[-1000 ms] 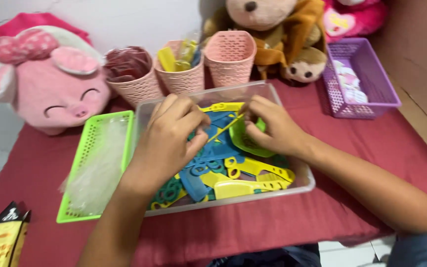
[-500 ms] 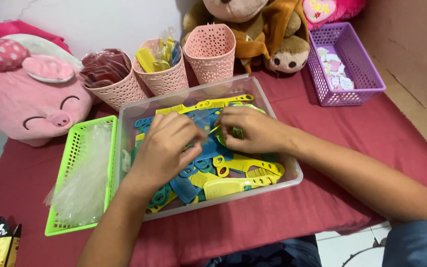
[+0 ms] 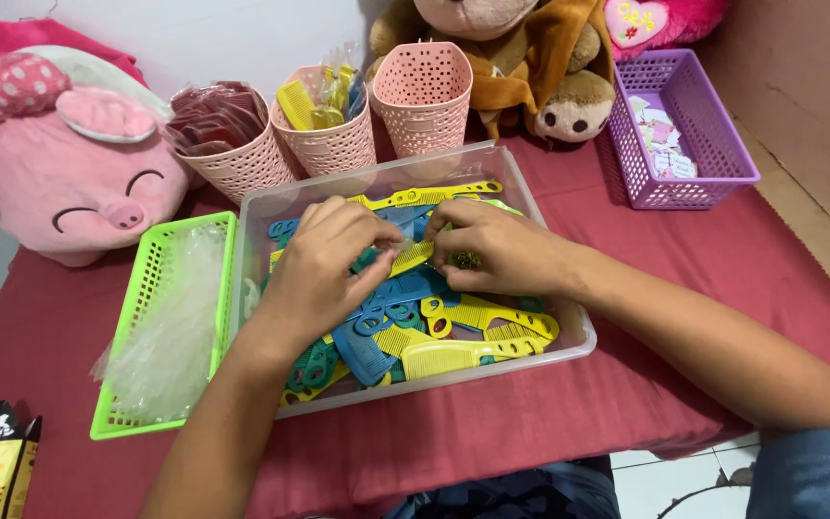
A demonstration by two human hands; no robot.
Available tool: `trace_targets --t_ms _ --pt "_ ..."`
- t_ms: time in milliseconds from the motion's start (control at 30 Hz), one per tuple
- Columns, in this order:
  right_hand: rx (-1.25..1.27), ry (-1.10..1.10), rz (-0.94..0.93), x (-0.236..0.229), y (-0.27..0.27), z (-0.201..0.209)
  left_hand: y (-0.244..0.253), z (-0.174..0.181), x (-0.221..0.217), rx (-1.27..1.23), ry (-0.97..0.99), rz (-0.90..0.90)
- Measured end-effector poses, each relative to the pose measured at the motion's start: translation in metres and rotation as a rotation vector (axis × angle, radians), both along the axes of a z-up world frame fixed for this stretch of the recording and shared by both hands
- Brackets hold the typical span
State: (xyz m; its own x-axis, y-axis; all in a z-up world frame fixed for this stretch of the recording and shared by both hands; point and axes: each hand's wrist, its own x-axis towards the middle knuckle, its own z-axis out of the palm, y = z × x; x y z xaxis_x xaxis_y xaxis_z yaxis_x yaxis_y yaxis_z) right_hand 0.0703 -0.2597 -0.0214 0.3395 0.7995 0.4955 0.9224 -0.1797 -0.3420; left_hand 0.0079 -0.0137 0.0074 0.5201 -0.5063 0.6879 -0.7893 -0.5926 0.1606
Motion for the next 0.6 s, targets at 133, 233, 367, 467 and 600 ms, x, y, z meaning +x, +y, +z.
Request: trace_targets --t_ms 133,233,367,467,600 --pt "-0.025 -0.020 -0.018 0.001 -0.003 0.005 -0.001 0.003 -0.003 -0.008 0.019 -0.004" --pt "-0.041 0.000 -0.026 0.005 -0.015 0.022 0.000 0.004 -0.003 0.006 0.014 0.019" --pt "-0.283 -0.073 -0.207 0.019 -0.032 0.030 0.000 0.004 -0.004 0.005 0.023 0.030" --pt "-0.431 -0.156 -0.278 0.031 -0.039 0.008 -0.001 0.004 -0.005 -0.009 0.035 0.014" --pt "-0.474 -0.195 -0.280 0.041 -0.037 -0.014 -0.004 0.004 -0.006 -0.009 0.045 0.002"
